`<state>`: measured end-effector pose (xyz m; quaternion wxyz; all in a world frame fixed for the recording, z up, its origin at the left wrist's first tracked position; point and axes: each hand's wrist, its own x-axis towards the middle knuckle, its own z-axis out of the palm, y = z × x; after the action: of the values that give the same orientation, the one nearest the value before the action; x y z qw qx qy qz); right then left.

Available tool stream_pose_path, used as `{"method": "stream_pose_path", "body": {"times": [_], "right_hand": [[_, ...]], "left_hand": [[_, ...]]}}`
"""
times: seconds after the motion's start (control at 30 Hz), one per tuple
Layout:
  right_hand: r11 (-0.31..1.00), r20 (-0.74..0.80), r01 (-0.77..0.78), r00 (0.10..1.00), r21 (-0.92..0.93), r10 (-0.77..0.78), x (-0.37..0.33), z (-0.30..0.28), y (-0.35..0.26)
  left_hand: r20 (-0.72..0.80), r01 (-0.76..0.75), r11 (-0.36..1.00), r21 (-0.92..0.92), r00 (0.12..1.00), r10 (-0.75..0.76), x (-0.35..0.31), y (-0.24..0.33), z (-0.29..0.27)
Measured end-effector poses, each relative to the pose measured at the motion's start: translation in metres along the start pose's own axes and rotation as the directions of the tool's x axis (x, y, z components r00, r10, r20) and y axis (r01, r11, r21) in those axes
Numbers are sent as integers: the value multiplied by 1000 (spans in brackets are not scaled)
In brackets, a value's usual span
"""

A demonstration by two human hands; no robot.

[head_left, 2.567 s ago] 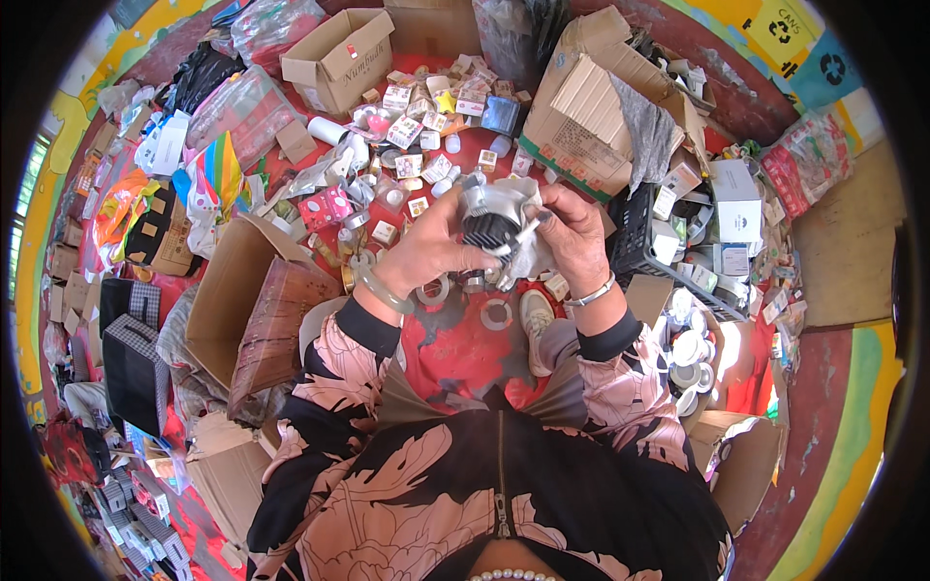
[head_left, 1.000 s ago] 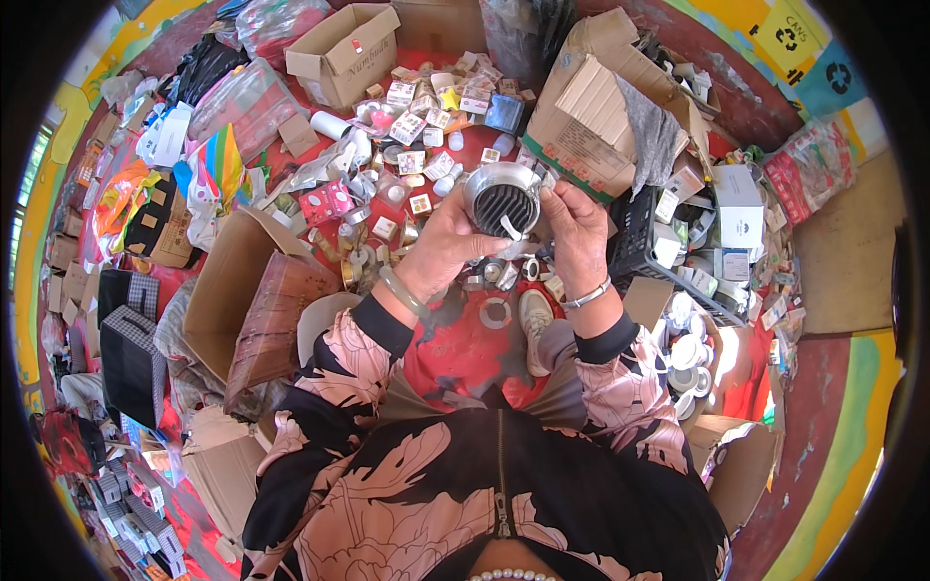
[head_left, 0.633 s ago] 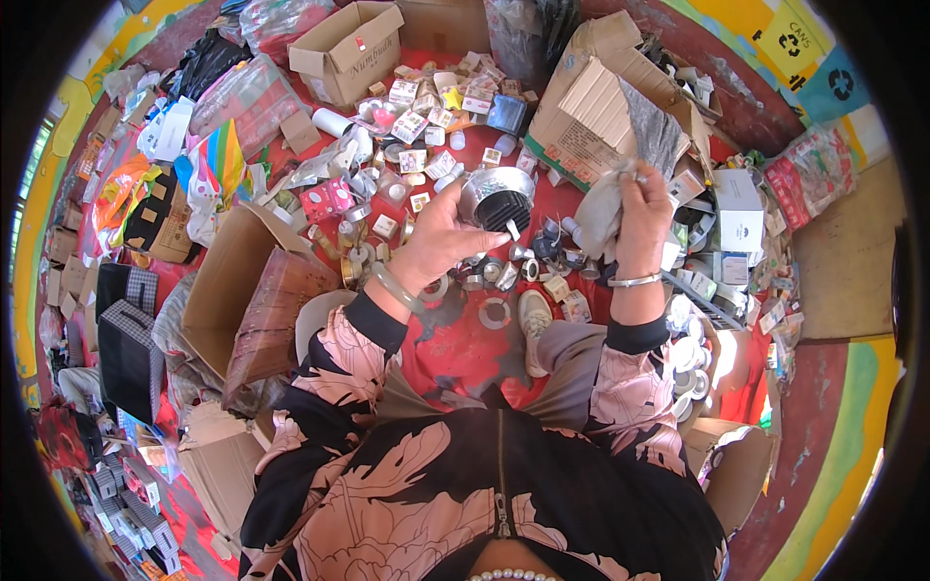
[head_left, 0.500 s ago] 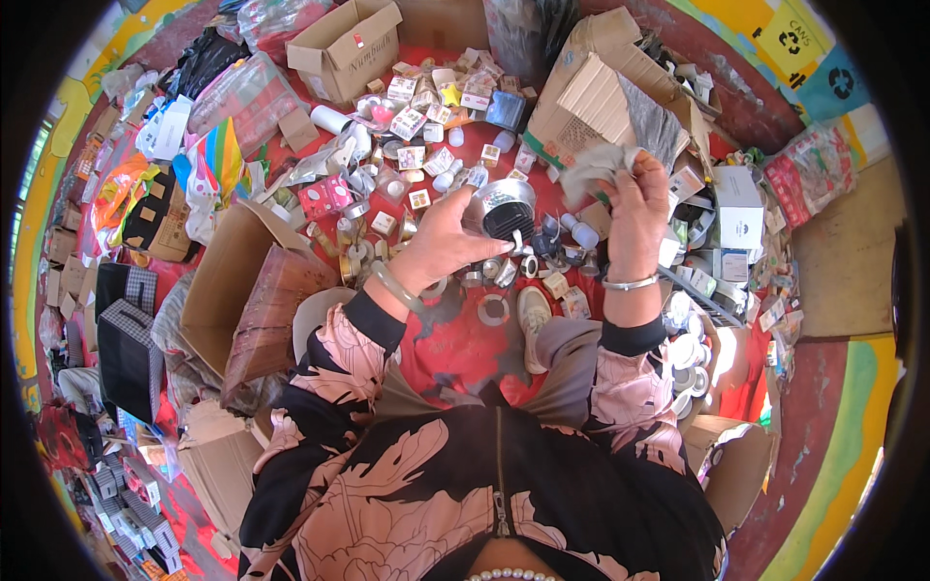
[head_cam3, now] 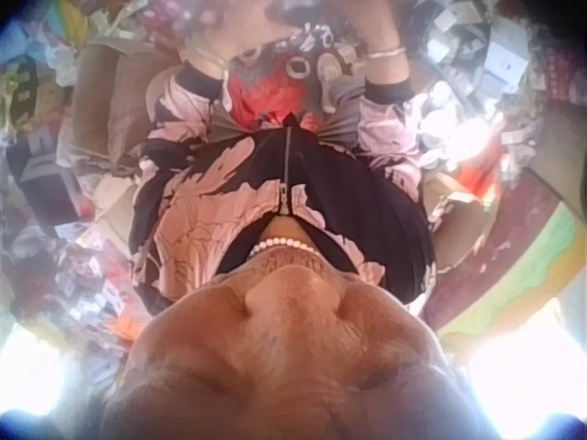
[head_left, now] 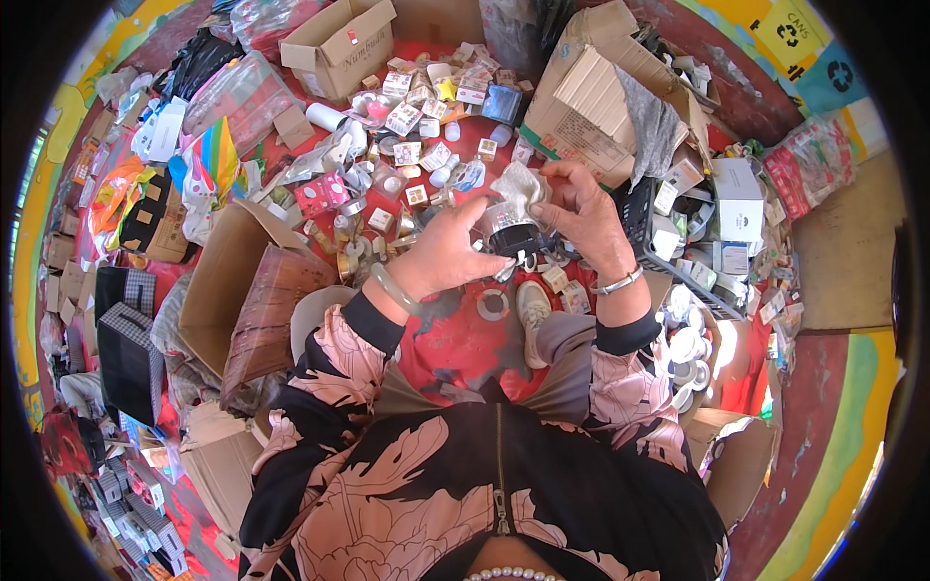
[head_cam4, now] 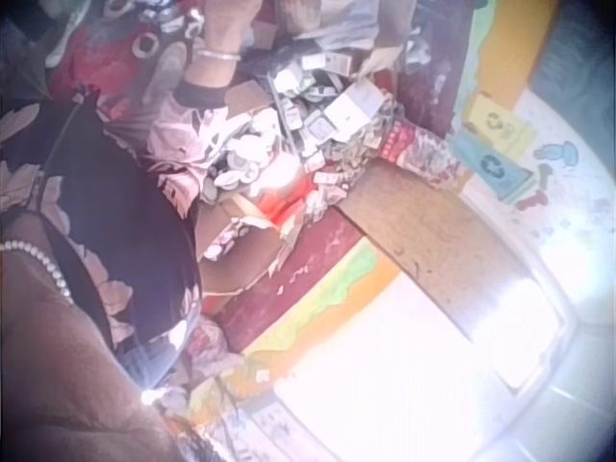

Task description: The person sits on the floor and sorts through various items, including small boxes, plastic-wrapped goods, and white circular objects. They pick up items, open boxes, unwrap packages, and place items into a cardboard box.

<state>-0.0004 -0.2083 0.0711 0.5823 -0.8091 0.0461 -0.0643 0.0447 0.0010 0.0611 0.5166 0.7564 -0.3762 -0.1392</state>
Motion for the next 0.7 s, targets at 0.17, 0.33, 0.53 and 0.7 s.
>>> {"method": "stream_pose_path", "body": {"times": [0.17, 0.33, 0.53, 0.7], "right_hand": [[993, 109, 114, 987, 20, -115, -1, -3, -2], [991, 185, 115, 977, -69, -101, -2, 7, -13], [951, 152, 264, 959, -164, -240, -4, 20, -14], [987, 35, -49, 998, 154, 44, -3, 2, -19]], "left_hand": [[-15, -86, 994, -65, 996, 85, -3, -7, 6], [88, 19, 993, -116, 996, -9, -3, -3, 3], [155, 71, 994, -78, 986, -58, -4, -22, 9], [151, 147, 841, -520, 985, -79, -1, -27, -2]]}}
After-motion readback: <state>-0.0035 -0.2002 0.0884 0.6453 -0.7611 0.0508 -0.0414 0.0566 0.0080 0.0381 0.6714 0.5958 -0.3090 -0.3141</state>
